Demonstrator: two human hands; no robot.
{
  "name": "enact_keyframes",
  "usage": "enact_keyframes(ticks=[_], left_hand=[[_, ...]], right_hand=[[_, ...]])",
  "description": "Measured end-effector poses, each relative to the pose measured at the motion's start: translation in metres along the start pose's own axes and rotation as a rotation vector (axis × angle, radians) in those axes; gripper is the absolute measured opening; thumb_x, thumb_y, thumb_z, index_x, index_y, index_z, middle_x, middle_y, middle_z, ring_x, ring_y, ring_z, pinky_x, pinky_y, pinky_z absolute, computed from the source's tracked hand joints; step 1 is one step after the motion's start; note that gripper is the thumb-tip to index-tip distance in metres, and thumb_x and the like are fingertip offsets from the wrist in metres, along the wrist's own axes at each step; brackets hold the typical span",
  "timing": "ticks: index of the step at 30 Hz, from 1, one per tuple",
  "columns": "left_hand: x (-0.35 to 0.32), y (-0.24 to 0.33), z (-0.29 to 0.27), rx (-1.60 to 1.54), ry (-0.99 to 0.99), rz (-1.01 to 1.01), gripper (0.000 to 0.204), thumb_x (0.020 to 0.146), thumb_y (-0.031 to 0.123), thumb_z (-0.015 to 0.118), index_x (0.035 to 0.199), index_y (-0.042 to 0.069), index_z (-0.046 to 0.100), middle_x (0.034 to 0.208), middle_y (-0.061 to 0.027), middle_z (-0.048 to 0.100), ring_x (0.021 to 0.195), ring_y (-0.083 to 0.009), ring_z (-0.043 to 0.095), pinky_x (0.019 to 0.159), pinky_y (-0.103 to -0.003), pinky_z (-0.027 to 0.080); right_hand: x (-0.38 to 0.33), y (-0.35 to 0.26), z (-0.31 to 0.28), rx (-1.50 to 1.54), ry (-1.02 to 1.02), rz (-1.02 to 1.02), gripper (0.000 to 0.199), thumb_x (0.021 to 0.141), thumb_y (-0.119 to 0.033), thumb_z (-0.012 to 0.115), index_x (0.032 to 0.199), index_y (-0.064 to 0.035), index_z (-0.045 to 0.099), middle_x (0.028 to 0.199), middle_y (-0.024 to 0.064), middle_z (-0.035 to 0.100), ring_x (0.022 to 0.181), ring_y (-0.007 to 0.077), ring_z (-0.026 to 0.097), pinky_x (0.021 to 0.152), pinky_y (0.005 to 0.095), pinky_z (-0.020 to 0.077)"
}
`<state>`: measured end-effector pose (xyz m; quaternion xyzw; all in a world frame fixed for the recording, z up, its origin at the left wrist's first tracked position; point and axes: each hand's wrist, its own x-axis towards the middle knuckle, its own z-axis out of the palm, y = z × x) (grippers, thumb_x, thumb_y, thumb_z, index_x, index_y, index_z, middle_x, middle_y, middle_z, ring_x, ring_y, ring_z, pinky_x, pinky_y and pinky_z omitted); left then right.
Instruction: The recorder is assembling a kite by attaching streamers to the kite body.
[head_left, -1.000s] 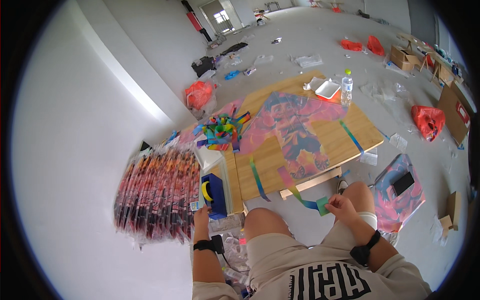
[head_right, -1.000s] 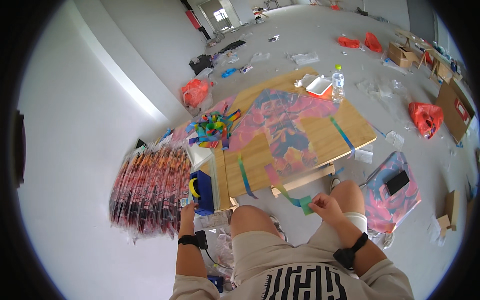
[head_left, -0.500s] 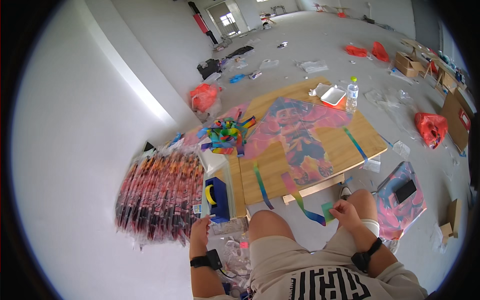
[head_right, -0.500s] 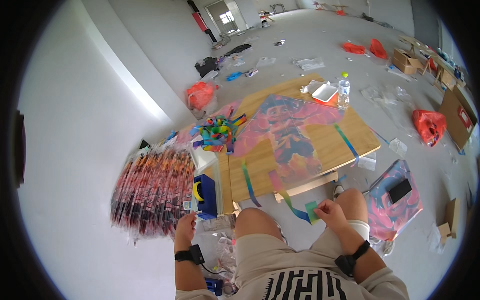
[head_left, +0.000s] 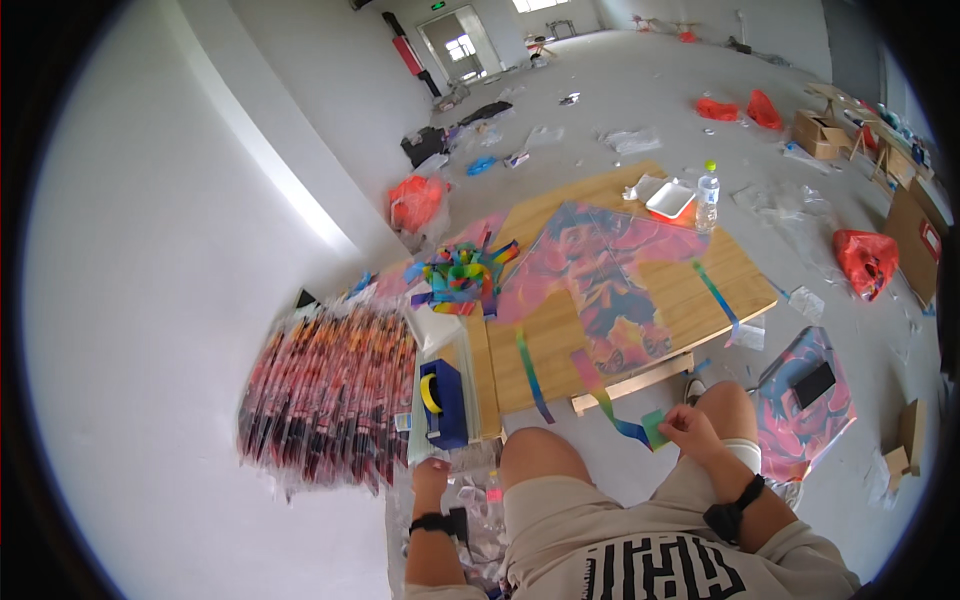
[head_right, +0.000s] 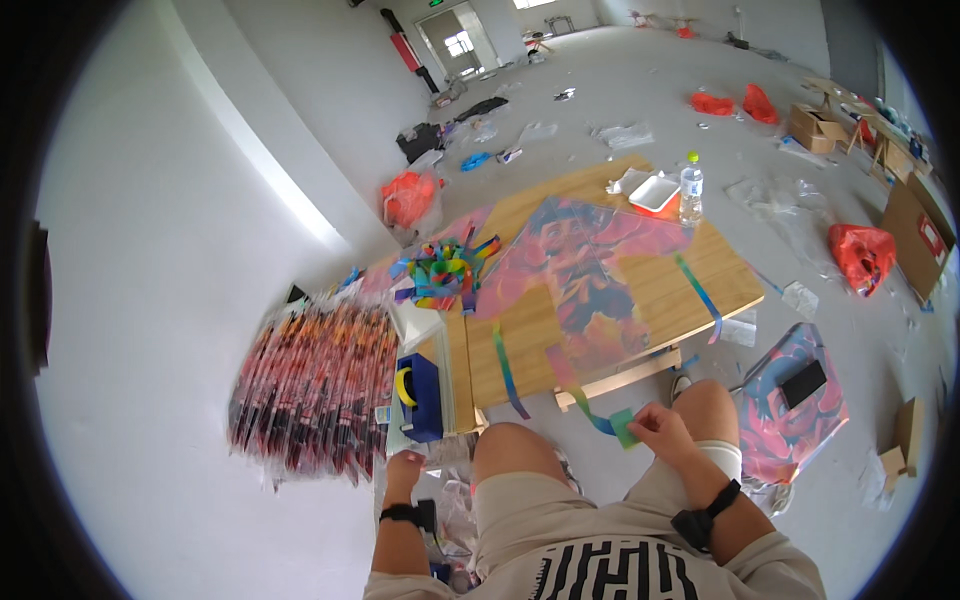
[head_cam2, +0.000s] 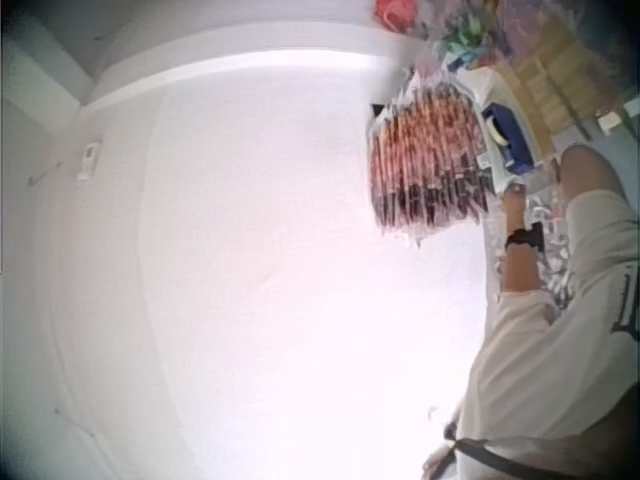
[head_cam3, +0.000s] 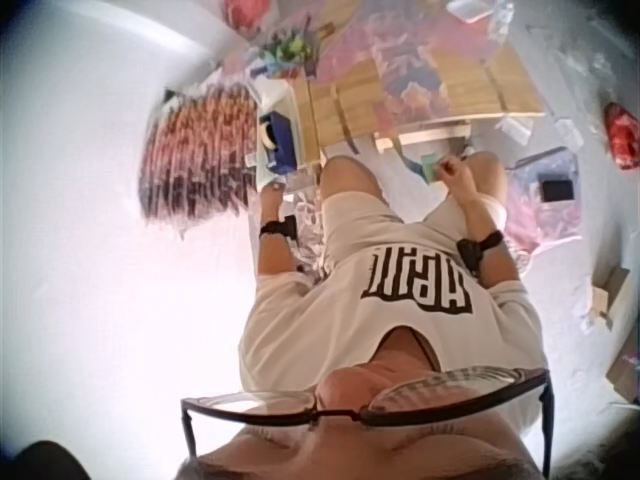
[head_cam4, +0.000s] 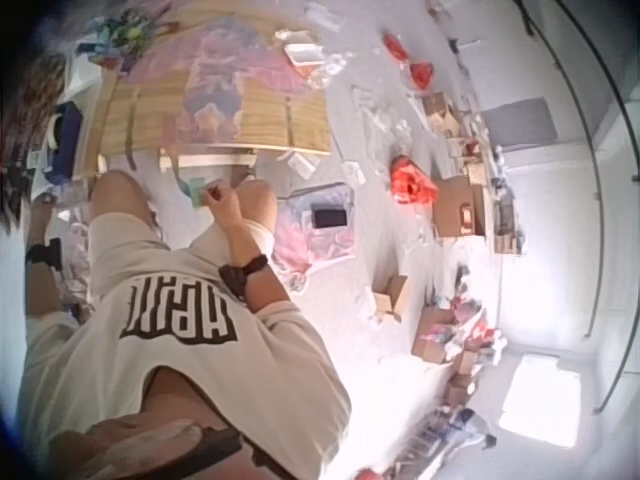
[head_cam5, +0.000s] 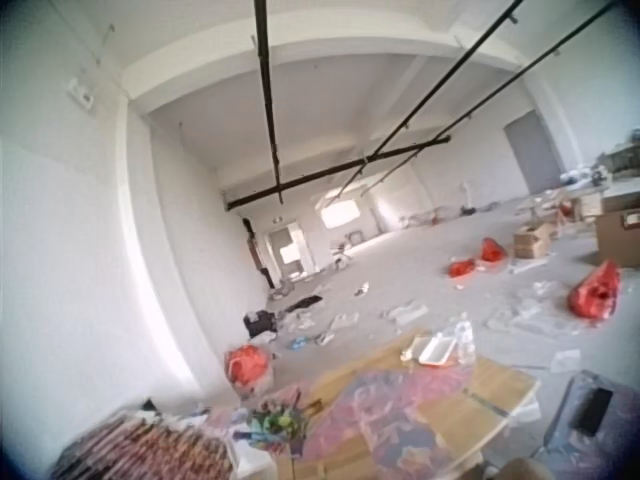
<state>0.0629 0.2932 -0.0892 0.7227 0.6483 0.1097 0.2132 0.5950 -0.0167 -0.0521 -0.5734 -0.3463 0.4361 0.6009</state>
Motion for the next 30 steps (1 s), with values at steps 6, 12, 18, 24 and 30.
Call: enact_keyframes(ticks=[6, 12, 18, 24, 30], left_hand=[[-0.098, 0.227, -0.039, -0.919, -0.068, 0.367, 0.011, 0.095, 0.007, 0.073, 0.105, 0.003, 0.073, 0.081, -0.0018, 0.069, 0.075, -0.0081, 0.064, 0.069, -0.023, 0.050], [-0.168, 0.363, -0.053, -0.935, -0.009, 0.657, 0.020, 0.090, 0.006, 0.079, 0.110, 0.005, 0.075, 0.076, 0.0004, 0.069, 0.066, -0.0043, 0.057, 0.060, -0.022, 0.045], [-0.185, 0.385, -0.031, -0.898, 0.036, 0.677, 0.029, 0.088, 0.011, 0.083, 0.115, 0.007, 0.075, 0.075, -0.0026, 0.071, 0.056, -0.0067, 0.054, 0.051, -0.024, 0.040], [-0.195, 0.386, -0.037, -0.714, -0.137, 0.599, 0.045, 0.091, 0.015, 0.081, 0.131, 0.005, 0.065, 0.085, -0.0036, 0.071, 0.066, -0.0092, 0.059, 0.060, -0.024, 0.045], [-0.180, 0.367, -0.023, -1.209, -0.524, 0.389, 0.025, 0.096, 0.014, 0.075, 0.118, 0.005, 0.066, 0.115, -0.0067, 0.066, 0.098, -0.0116, 0.063, 0.086, -0.025, 0.049]], right_hand=[[-0.013, -0.037, 0.004, 0.094, -0.189, -0.157, 0.008, 0.097, 0.001, 0.069, 0.101, -0.0030, 0.063, 0.100, 0.0027, 0.065, 0.093, 0.0098, 0.063, 0.076, 0.0239, 0.0528], [-0.019, -0.162, 0.064, 0.083, -0.405, -0.452, 0.010, 0.098, 0.001, 0.067, 0.106, -0.0043, 0.063, 0.131, 0.0132, 0.063, 0.126, 0.0217, 0.058, 0.103, 0.0355, 0.0475], [-0.040, -0.159, 0.074, 0.134, -0.399, -0.443, 0.013, 0.097, -0.003, 0.071, 0.109, -0.0052, 0.065, 0.140, 0.0144, 0.062, 0.134, 0.0263, 0.056, 0.112, 0.0408, 0.0419], [-0.051, -0.144, 0.066, -0.040, -0.325, -0.418, 0.014, 0.096, -0.001, 0.072, 0.108, -0.0045, 0.066, 0.134, 0.0139, 0.066, 0.128, 0.0263, 0.061, 0.109, 0.0398, 0.0452], [-0.054, -0.144, 0.068, -0.053, -0.392, -0.399, 0.012, 0.096, -0.002, 0.071, 0.106, -0.0028, 0.064, 0.134, 0.0166, 0.066, 0.127, 0.0251, 0.061, 0.108, 0.0387, 0.0463]])
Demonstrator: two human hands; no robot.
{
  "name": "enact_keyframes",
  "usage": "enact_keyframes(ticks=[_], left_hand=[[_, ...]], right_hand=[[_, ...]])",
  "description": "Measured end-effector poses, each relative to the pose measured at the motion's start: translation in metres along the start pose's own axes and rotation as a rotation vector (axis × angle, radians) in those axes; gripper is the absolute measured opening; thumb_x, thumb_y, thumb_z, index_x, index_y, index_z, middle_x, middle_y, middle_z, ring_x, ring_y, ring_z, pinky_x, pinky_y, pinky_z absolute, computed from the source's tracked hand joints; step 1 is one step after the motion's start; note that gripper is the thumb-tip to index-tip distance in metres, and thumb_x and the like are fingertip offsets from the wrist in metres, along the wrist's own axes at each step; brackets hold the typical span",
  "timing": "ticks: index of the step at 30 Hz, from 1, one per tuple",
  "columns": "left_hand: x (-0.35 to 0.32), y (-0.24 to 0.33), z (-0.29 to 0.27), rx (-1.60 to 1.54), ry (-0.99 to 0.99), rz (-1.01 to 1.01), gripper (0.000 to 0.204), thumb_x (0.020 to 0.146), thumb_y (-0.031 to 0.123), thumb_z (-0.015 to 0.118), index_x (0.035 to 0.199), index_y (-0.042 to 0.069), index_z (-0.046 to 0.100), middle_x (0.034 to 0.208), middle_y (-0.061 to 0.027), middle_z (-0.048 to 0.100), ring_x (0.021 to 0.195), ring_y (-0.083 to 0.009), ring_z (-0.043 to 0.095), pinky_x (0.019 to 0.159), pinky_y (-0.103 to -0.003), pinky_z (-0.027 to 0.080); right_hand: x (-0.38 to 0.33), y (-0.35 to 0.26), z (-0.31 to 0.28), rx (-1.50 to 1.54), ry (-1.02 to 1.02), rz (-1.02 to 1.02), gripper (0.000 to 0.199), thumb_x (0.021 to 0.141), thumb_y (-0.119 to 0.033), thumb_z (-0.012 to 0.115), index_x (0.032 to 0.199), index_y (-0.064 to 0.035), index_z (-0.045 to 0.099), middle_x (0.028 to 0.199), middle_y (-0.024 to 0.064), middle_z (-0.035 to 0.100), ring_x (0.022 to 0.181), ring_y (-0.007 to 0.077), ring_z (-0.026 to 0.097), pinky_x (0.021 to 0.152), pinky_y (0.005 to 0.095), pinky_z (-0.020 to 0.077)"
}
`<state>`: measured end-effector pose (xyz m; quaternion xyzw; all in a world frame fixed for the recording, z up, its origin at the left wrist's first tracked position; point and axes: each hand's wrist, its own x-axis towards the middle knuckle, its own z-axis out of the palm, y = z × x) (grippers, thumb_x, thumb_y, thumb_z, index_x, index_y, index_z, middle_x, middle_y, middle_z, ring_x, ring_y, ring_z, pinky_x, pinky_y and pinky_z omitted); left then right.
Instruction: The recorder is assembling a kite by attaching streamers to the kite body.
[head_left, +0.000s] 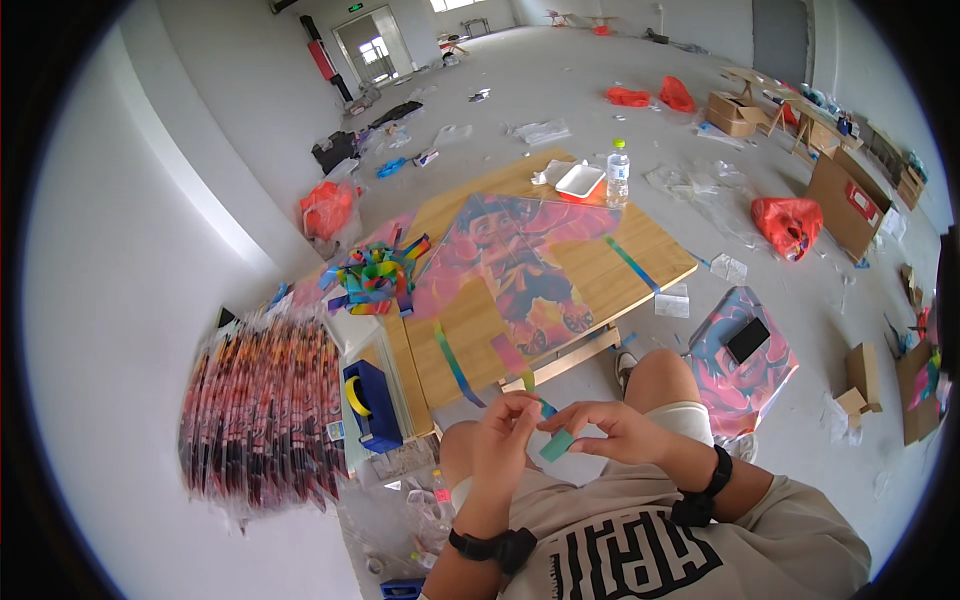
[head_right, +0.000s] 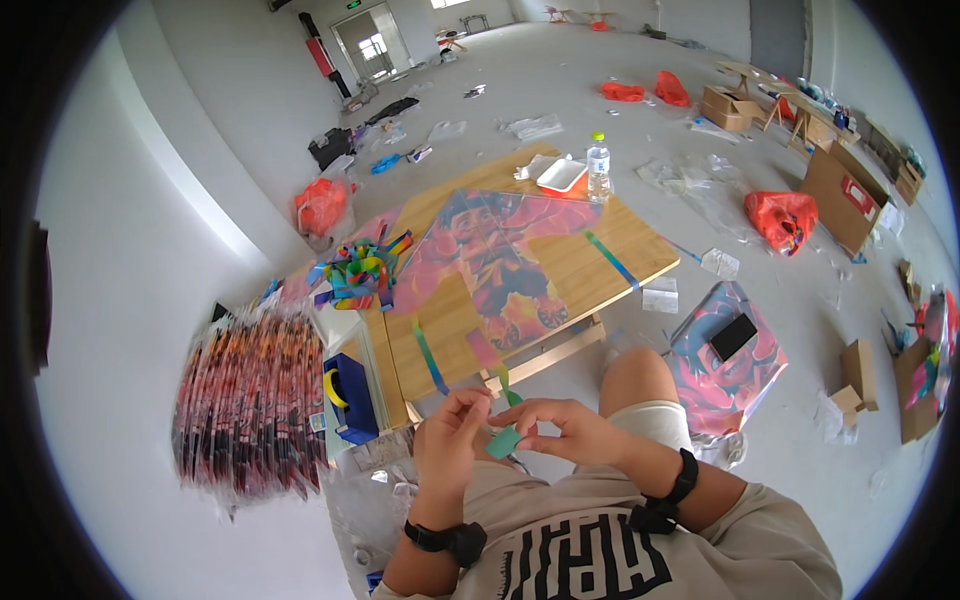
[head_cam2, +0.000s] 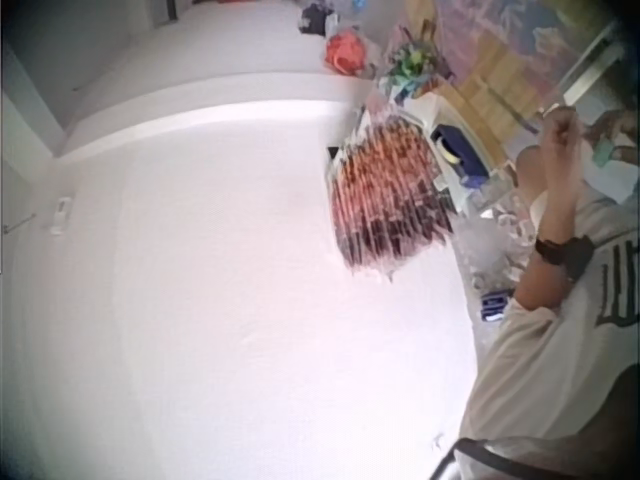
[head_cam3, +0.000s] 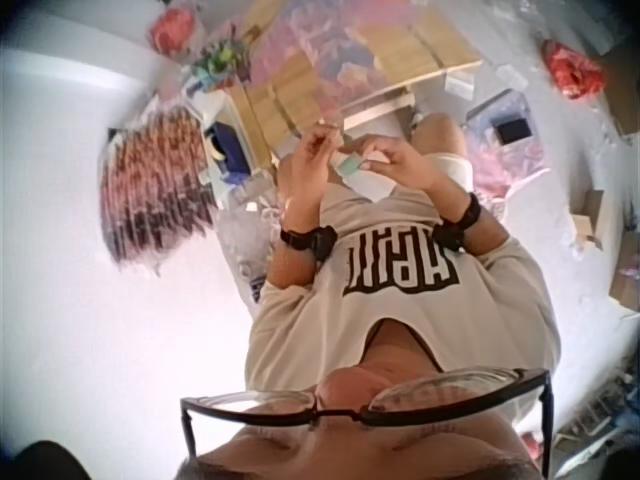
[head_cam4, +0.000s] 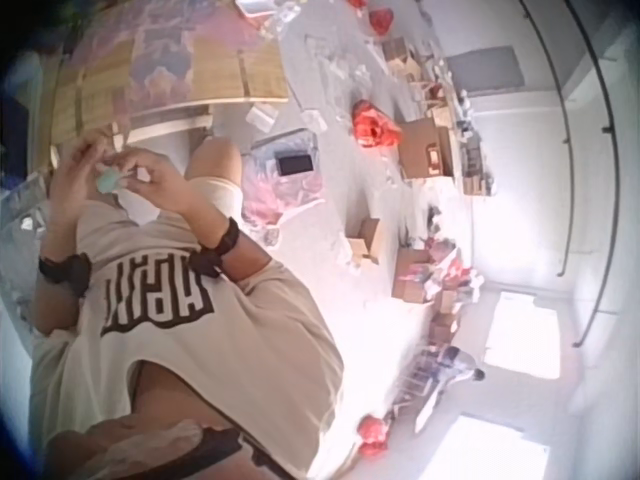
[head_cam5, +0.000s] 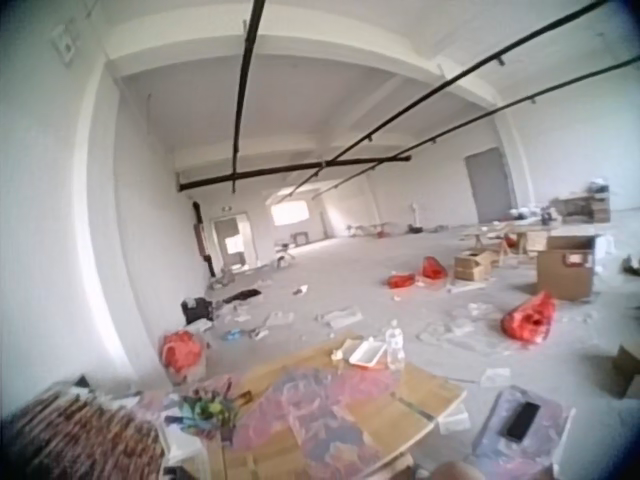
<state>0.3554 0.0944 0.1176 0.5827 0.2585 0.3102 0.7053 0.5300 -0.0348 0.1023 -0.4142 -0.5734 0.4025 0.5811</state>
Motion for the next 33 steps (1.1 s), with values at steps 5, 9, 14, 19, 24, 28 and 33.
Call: enact_keyframes(ticks=[5, 9, 14, 19, 24, 28, 33], left_hand=[[0.006, 0.015, -0.002, -0.051, 0.118, 0.277, 0.008, 0.098, 0.012, 0.070, 0.104, 0.005, 0.068, 0.135, -0.0084, 0.059, 0.120, -0.0147, 0.054, 0.106, -0.034, 0.041], [0.005, 0.041, -0.002, 0.256, -0.049, 0.510, 0.043, 0.092, 0.006, 0.076, 0.131, 0.002, 0.059, 0.149, -0.0151, 0.047, 0.131, -0.0245, 0.053, 0.108, -0.043, 0.046], [-0.006, 0.032, 0.013, 0.088, -0.181, 0.222, 0.079, 0.086, -0.001, 0.078, 0.155, 0.003, 0.040, 0.157, -0.0168, 0.038, 0.120, -0.0238, 0.061, 0.103, -0.040, 0.051], [-0.005, 0.018, 0.014, 0.216, -0.141, 0.242, 0.074, 0.086, 0.000, 0.077, 0.153, 0.005, 0.045, 0.156, -0.0179, 0.039, 0.113, -0.0234, 0.063, 0.097, -0.035, 0.051], [-0.005, 0.035, 0.011, 0.666, -0.096, 0.539, 0.045, 0.093, 0.012, 0.073, 0.137, 0.006, 0.065, 0.160, -0.0188, 0.041, 0.129, -0.0289, 0.055, 0.106, -0.038, 0.042], [-0.004, 0.026, 0.004, 0.224, -0.268, 0.369, 0.035, 0.102, 0.022, 0.062, 0.134, 0.009, 0.068, 0.157, -0.0191, 0.044, 0.142, -0.0299, 0.042, 0.117, -0.045, 0.030], [-0.001, 0.025, 0.016, -0.157, -0.267, -0.124, 0.043, 0.105, 0.033, 0.054, 0.120, -0.004, 0.071, 0.156, -0.0186, 0.049, 0.141, -0.0271, 0.046, 0.112, -0.039, 0.035]], right_hand=[[-0.005, 0.012, 0.002, 0.227, 0.089, 0.112, 0.010, 0.100, -0.002, 0.067, 0.108, -0.0019, 0.061, 0.121, 0.0112, 0.069, 0.115, 0.0163, 0.064, 0.100, 0.0322, 0.0506], [-0.009, 0.017, -0.005, 0.220, 0.185, 0.235, 0.011, 0.100, -0.002, 0.068, 0.109, -0.0019, 0.061, 0.107, 0.0030, 0.068, 0.101, 0.0096, 0.066, 0.090, 0.0257, 0.0535], [-0.004, 0.004, -0.003, 0.065, 0.194, 0.179, 0.014, 0.096, -0.002, 0.072, 0.108, -0.0013, 0.064, 0.100, 0.0017, 0.068, 0.094, 0.0084, 0.066, 0.085, 0.0250, 0.0547], [-0.002, -0.008, -0.002, 0.041, 0.228, 0.305, 0.016, 0.096, 0.001, 0.072, 0.109, -0.0028, 0.064, 0.098, -0.0003, 0.069, 0.092, 0.0055, 0.065, 0.081, 0.0231, 0.0526], [-0.010, 0.010, -0.013, 0.055, 0.318, 0.347, 0.012, 0.096, -0.005, 0.073, 0.105, -0.0005, 0.066, 0.093, 0.0012, 0.070, 0.084, 0.0060, 0.066, 0.075, 0.0223, 0.0535], [-0.008, 0.011, -0.017, 0.047, 0.358, 0.414, 0.011, 0.098, -0.006, 0.072, 0.105, -0.0009, 0.066, 0.093, -0.0011, 0.069, 0.082, 0.0039, 0.063, 0.072, 0.0201, 0.0516], [-0.007, 0.010, -0.015, 0.035, 0.351, 0.411, 0.011, 0.098, -0.008, 0.073, 0.104, -0.0003, 0.067, 0.092, -0.0008, 0.069, 0.083, 0.0042, 0.063, 0.073, 0.0209, 0.0523]])
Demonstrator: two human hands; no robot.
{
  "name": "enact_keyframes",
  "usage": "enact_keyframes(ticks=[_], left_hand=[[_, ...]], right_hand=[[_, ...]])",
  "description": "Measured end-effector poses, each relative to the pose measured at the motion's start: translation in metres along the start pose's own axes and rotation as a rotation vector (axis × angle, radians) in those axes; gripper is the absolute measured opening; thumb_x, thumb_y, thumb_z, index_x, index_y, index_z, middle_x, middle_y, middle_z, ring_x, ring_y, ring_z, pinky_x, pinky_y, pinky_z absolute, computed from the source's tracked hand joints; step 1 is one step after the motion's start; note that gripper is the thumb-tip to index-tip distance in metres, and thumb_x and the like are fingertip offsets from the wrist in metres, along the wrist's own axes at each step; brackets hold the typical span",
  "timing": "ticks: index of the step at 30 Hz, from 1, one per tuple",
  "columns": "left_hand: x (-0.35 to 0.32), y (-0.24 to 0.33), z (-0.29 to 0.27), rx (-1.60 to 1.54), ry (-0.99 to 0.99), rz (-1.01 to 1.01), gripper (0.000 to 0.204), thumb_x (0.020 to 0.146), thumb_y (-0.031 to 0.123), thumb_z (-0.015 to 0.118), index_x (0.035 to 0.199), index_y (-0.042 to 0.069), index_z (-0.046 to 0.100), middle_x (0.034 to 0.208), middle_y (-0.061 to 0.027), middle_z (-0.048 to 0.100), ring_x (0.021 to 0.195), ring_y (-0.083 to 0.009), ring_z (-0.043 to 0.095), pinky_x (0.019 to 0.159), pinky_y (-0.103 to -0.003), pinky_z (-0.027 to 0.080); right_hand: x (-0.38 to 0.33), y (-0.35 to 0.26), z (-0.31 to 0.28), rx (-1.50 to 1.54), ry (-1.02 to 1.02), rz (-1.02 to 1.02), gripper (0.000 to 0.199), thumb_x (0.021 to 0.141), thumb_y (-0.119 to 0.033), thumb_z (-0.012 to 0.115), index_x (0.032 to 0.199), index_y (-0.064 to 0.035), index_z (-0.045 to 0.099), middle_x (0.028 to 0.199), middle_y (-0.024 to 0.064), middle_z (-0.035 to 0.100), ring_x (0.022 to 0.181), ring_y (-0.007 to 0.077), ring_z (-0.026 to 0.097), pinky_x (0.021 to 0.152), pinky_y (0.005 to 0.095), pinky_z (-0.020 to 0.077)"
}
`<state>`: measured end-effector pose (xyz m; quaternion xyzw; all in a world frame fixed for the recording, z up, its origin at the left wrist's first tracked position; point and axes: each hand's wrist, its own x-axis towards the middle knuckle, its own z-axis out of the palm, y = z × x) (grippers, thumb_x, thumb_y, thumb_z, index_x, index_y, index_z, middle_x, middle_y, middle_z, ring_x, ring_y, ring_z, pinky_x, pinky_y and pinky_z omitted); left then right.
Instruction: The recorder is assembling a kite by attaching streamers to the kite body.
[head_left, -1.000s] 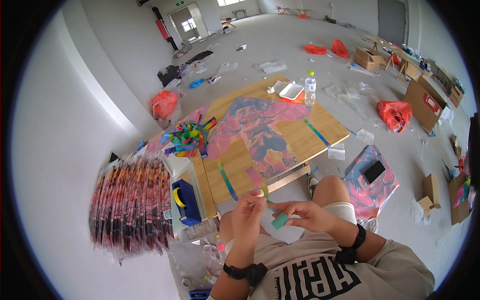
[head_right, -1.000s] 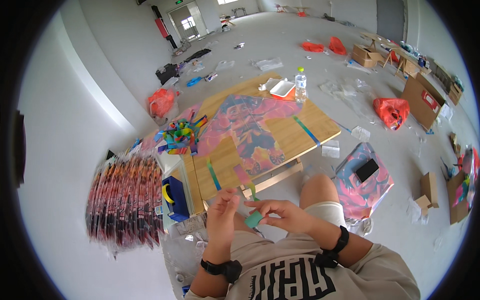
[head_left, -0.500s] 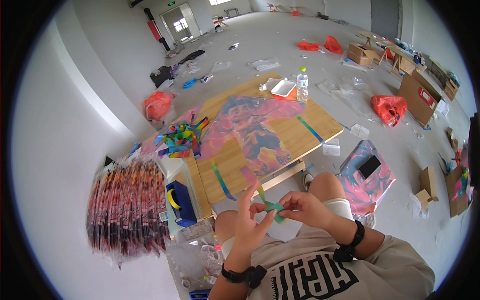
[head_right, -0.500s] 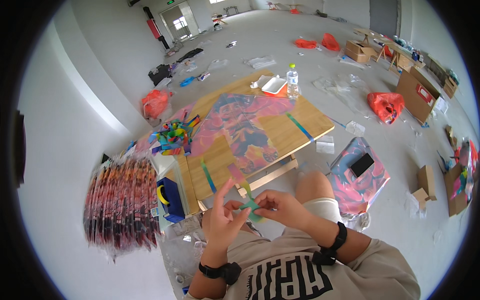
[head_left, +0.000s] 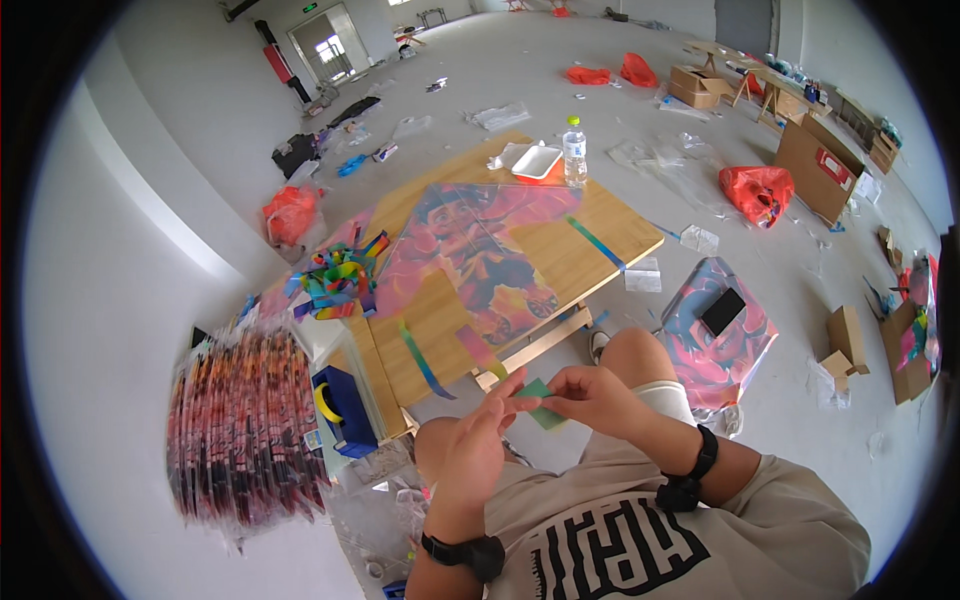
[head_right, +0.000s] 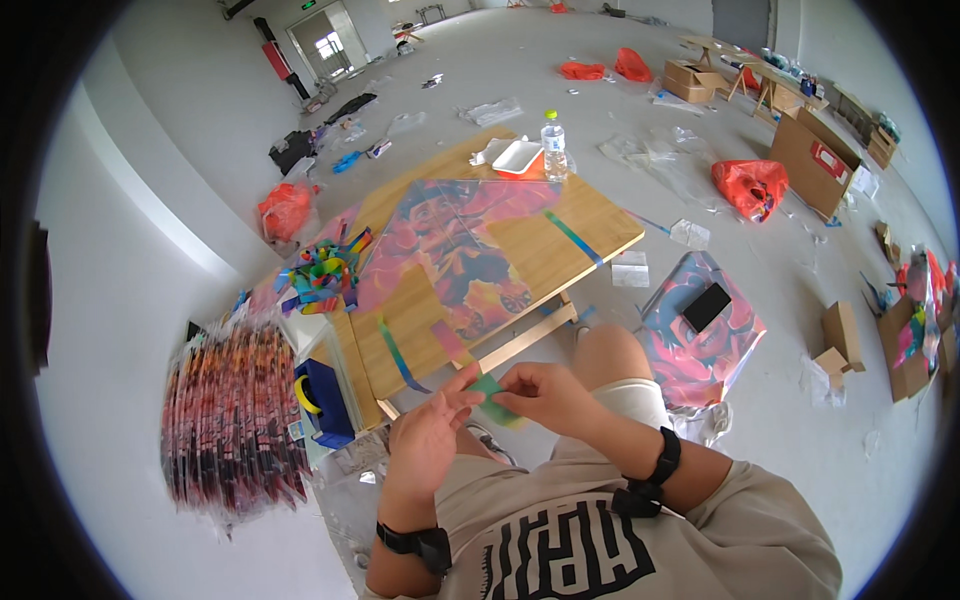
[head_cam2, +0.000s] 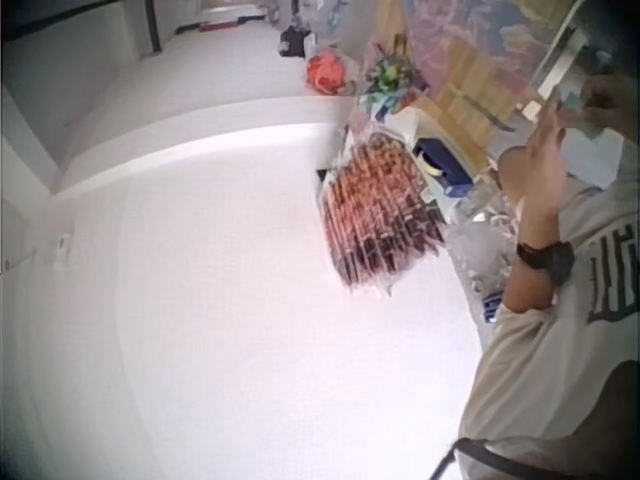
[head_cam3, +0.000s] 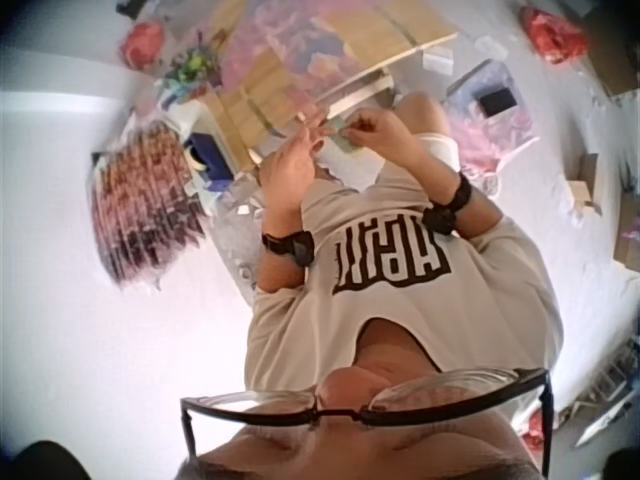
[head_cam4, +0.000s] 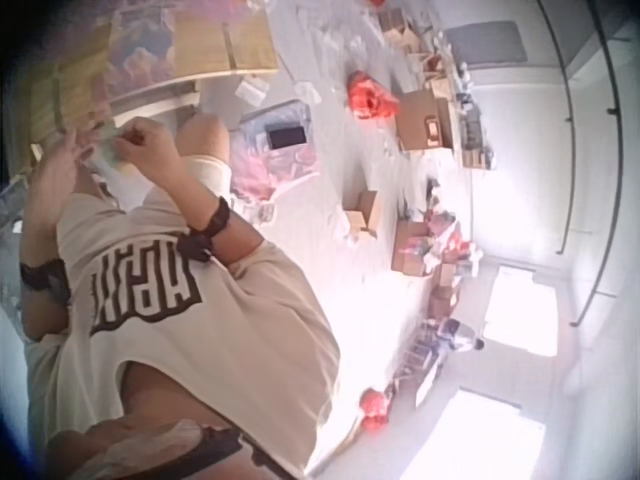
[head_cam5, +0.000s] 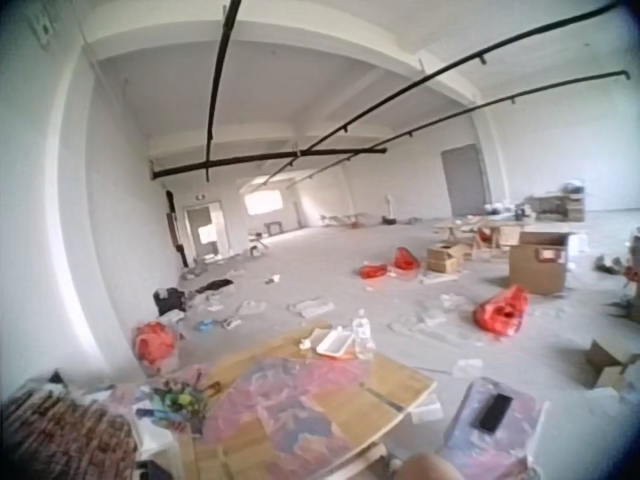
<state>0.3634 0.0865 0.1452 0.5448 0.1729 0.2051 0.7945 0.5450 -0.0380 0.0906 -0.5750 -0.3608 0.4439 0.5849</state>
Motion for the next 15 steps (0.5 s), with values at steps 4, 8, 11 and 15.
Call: enact_keyframes(ticks=[4, 8, 11, 15], left_hand=[[0.004, -0.008, -0.003, -0.090, 0.066, -0.083, 0.044, 0.107, 0.033, 0.052, 0.125, -0.004, 0.068, 0.153, -0.0152, 0.052, 0.131, -0.0208, 0.053, 0.106, -0.038, 0.039], [0.008, -0.014, -0.007, 0.002, 0.110, -0.059, 0.044, 0.107, 0.034, 0.052, 0.127, -0.002, 0.068, 0.149, -0.0134, 0.056, 0.126, -0.0199, 0.056, 0.105, -0.037, 0.040], [0.009, -0.014, -0.010, -0.013, 0.088, -0.058, 0.044, 0.106, 0.033, 0.053, 0.127, -0.002, 0.068, 0.148, -0.0131, 0.056, 0.123, -0.0198, 0.057, 0.104, -0.037, 0.040], [0.011, -0.015, -0.011, -0.039, 0.098, -0.078, 0.044, 0.106, 0.033, 0.053, 0.127, -0.003, 0.068, 0.148, -0.0131, 0.056, 0.122, -0.0200, 0.057, 0.105, -0.038, 0.040]], right_hand=[[0.000, 0.000, 0.001, -0.020, 0.004, -0.020, 0.014, 0.096, -0.009, 0.074, 0.104, 0.0014, 0.070, 0.091, 0.0022, 0.072, 0.080, 0.0062, 0.065, 0.072, 0.0228, 0.0534], [0.001, 0.005, 0.001, -0.003, -0.006, -0.018, 0.014, 0.096, -0.009, 0.074, 0.104, 0.0016, 0.070, 0.091, 0.0029, 0.072, 0.081, 0.0070, 0.065, 0.073, 0.0236, 0.0539], [0.002, 0.008, 0.000, -0.001, -0.012, -0.017, 0.014, 0.096, -0.009, 0.075, 0.104, 0.0019, 0.070, 0.090, 0.0034, 0.072, 0.081, 0.0073, 0.066, 0.073, 0.0238, 0.0541], [0.003, 0.009, 0.001, -0.005, -0.015, -0.004, 0.015, 0.095, -0.009, 0.074, 0.104, 0.0022, 0.070, 0.089, 0.0036, 0.072, 0.080, 0.0074, 0.066, 0.073, 0.0239, 0.0542]])
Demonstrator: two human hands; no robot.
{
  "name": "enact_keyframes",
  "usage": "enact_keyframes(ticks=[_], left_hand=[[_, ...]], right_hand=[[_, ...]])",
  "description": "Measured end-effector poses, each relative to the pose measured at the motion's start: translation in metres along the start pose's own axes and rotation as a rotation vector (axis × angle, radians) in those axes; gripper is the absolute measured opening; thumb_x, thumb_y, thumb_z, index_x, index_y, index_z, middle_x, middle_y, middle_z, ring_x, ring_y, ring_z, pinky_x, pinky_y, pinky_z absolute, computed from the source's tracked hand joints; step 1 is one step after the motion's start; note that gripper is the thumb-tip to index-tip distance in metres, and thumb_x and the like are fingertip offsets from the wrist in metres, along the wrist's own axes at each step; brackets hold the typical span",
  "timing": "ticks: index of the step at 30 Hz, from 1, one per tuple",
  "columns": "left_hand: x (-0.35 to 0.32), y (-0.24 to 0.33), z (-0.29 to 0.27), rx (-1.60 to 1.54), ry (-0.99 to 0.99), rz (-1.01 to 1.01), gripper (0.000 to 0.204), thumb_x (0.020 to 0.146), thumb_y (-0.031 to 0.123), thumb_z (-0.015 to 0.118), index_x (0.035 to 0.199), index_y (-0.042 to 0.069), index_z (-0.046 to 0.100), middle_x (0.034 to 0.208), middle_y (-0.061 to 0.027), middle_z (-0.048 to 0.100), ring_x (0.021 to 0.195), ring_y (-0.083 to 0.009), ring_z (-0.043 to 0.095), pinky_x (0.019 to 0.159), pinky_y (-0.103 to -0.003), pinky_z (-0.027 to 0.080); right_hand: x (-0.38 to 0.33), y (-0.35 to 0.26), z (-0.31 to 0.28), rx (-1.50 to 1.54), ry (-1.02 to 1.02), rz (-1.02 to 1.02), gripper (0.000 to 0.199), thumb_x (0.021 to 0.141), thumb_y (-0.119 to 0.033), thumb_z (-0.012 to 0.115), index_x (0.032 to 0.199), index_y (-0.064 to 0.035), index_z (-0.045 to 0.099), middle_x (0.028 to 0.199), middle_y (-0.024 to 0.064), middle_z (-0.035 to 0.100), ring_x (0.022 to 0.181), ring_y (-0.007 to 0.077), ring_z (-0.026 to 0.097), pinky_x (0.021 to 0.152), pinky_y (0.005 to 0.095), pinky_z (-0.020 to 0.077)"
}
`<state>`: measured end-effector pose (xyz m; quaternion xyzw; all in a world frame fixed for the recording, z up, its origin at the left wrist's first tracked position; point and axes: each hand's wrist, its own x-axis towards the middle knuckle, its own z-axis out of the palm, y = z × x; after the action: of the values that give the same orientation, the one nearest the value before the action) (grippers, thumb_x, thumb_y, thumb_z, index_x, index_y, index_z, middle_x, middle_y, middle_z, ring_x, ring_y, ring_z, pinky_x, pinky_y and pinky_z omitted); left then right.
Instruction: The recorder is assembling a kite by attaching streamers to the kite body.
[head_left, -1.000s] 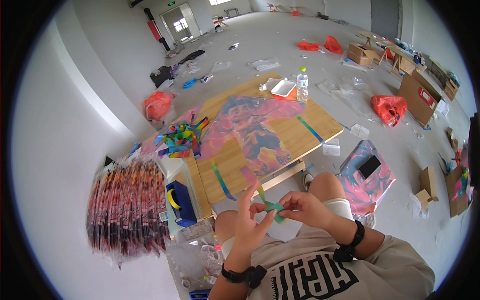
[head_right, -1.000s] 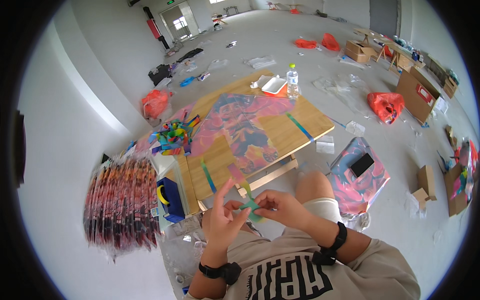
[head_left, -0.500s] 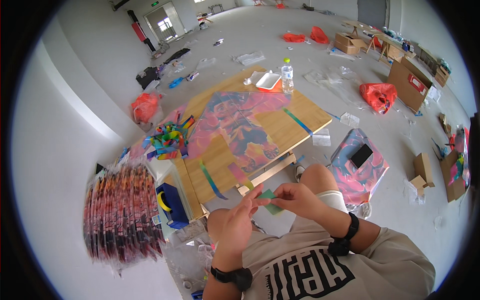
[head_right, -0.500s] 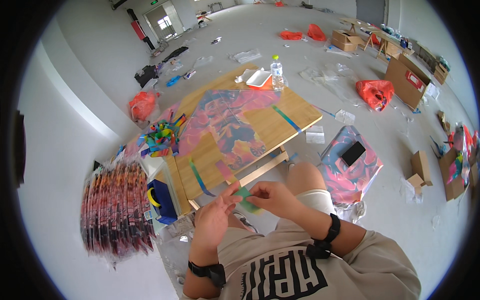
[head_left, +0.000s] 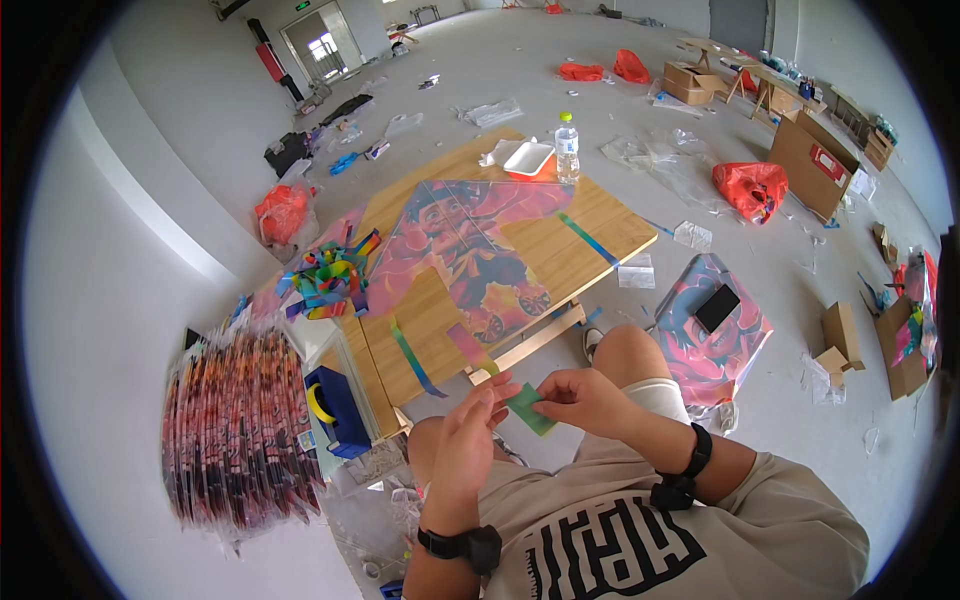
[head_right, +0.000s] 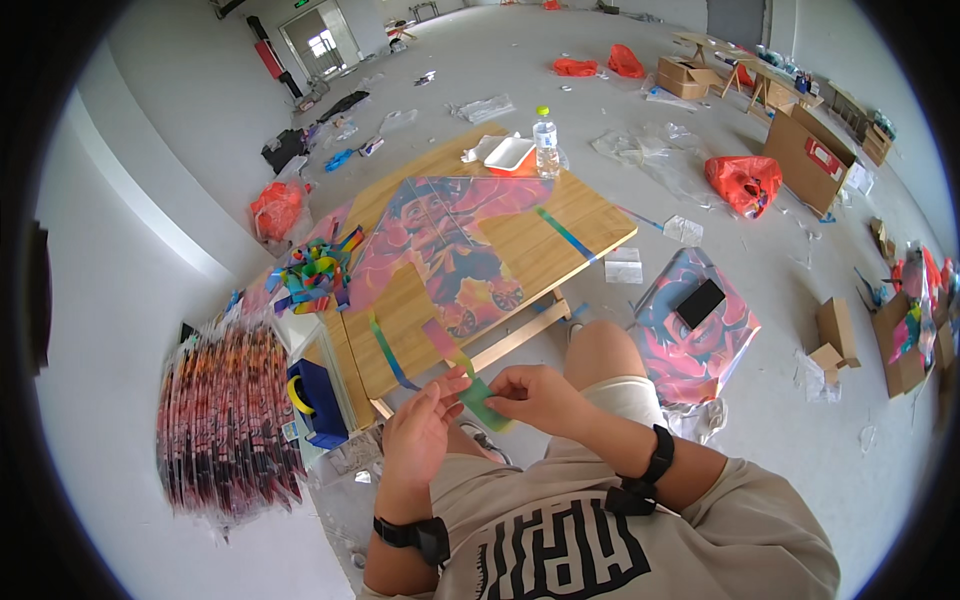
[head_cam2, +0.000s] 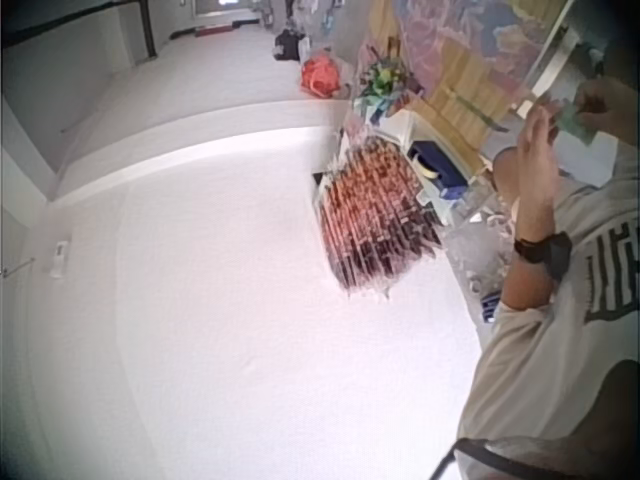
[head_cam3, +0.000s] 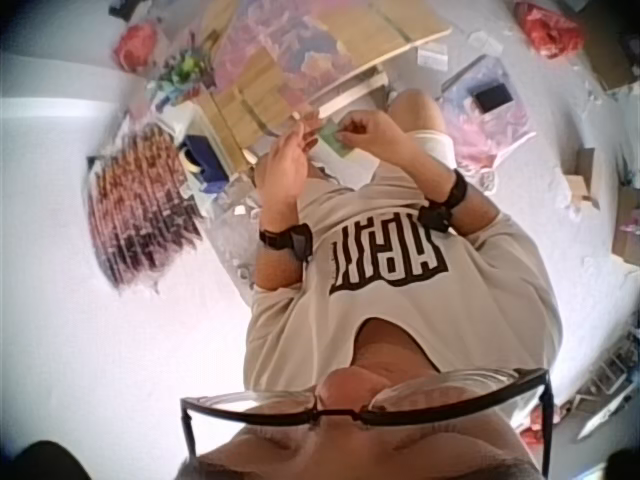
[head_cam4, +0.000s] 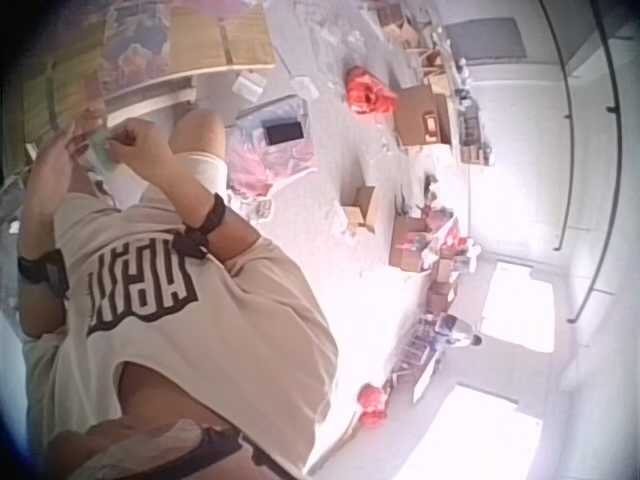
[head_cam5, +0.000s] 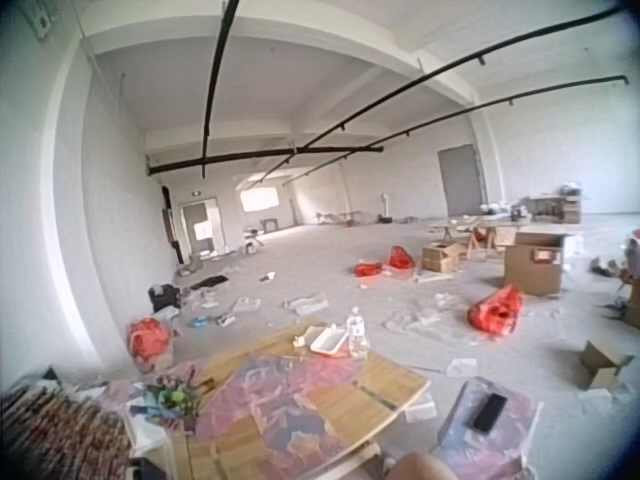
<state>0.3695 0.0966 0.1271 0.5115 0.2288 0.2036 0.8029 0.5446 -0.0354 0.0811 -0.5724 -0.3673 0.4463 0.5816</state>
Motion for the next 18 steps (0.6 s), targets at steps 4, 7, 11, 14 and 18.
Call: enact_keyframes(ticks=[4, 7, 11, 14, 18], left_hand=[[0.0020, -0.0041, -0.0033, -0.018, 0.006, 0.018, 0.042, 0.106, 0.031, 0.054, 0.125, -0.003, 0.068, 0.148, -0.0132, 0.056, 0.120, -0.0204, 0.058, 0.105, -0.038, 0.041], [0.0036, -0.0058, -0.0044, -0.024, 0.011, 0.028, 0.041, 0.106, 0.030, 0.055, 0.124, -0.004, 0.068, 0.147, -0.0134, 0.056, 0.120, -0.0209, 0.059, 0.105, -0.038, 0.041], [0.0038, -0.0056, -0.0043, -0.031, 0.014, 0.034, 0.041, 0.106, 0.030, 0.055, 0.124, -0.004, 0.069, 0.147, -0.0138, 0.056, 0.120, -0.0216, 0.059, 0.105, -0.039, 0.042], [0.0042, -0.0059, -0.0054, -0.037, 0.012, 0.042, 0.040, 0.106, 0.029, 0.055, 0.124, -0.004, 0.068, 0.147, -0.0141, 0.056, 0.120, -0.0219, 0.059, 0.105, -0.039, 0.042], [0.0044, -0.0075, -0.0065, -0.050, 0.018, 0.050, 0.038, 0.106, 0.026, 0.056, 0.124, -0.004, 0.068, 0.147, -0.0140, 0.056, 0.121, -0.0219, 0.059, 0.105, -0.039, 0.043]], right_hand=[[0.0002, 0.0023, -0.0004, -0.008, -0.002, -0.008, 0.015, 0.095, -0.009, 0.074, 0.104, 0.0025, 0.071, 0.089, 0.0040, 0.073, 0.080, 0.0074, 0.066, 0.072, 0.0238, 0.0544], [0.0009, 0.0040, -0.0015, 0.003, -0.006, 0.006, 0.015, 0.095, -0.008, 0.074, 0.104, 0.0029, 0.071, 0.090, 0.0045, 0.073, 0.080, 0.0076, 0.066, 0.072, 0.0238, 0.0547], [0.0010, 0.0031, -0.0015, 0.020, -0.010, 0.006, 0.015, 0.095, -0.009, 0.074, 0.105, 0.0032, 0.071, 0.091, 0.0047, 0.073, 0.081, 0.0079, 0.067, 0.073, 0.0237, 0.0550], [0.0007, 0.0027, -0.0014, 0.032, -0.009, 0.013, 0.016, 0.095, -0.009, 0.074, 0.105, 0.0033, 0.071, 0.091, 0.0047, 0.073, 0.081, 0.0080, 0.067, 0.074, 0.0237, 0.0552], [0.0011, 0.0019, -0.0005, 0.028, -0.007, 0.026, 0.016, 0.095, -0.009, 0.074, 0.105, 0.0033, 0.071, 0.092, 0.0048, 0.073, 0.081, 0.0081, 0.067, 0.074, 0.0235, 0.0552]])
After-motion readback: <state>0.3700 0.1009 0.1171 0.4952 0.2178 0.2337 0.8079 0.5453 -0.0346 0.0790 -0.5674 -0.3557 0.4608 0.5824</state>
